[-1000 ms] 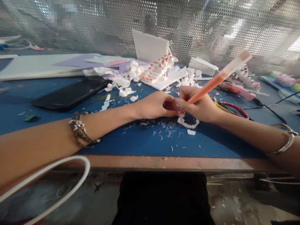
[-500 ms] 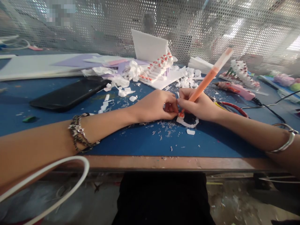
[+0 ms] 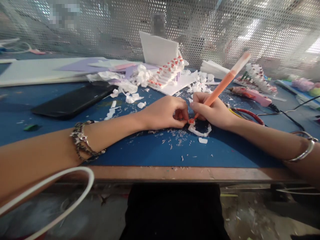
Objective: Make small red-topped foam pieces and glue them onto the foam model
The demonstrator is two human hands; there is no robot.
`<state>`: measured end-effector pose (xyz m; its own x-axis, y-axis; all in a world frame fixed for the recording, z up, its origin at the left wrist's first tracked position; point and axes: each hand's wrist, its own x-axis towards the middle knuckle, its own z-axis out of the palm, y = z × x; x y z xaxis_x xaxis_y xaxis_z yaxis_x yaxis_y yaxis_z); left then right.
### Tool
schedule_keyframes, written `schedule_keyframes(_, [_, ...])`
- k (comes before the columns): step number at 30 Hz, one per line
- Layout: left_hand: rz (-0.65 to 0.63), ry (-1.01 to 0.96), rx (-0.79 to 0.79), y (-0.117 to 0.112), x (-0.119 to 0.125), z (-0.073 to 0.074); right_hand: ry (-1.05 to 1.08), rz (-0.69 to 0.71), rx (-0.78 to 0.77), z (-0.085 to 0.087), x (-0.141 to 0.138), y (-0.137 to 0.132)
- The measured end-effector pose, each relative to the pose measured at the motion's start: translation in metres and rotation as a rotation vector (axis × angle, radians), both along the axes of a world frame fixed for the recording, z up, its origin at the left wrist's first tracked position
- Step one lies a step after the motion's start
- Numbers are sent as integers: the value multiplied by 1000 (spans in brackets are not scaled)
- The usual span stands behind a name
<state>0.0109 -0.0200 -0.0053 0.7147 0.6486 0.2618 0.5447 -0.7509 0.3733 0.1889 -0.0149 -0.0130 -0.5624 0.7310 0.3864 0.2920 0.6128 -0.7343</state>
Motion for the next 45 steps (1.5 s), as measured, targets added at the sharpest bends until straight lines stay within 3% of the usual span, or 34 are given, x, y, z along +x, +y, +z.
schedule_keyframes(10, [64,-9,-137,1,1,0,-28,-13,44,-5,0,2])
schedule_keyframes(45, [59,13,-170,1,2,1,12,92,-8,-3,1,2])
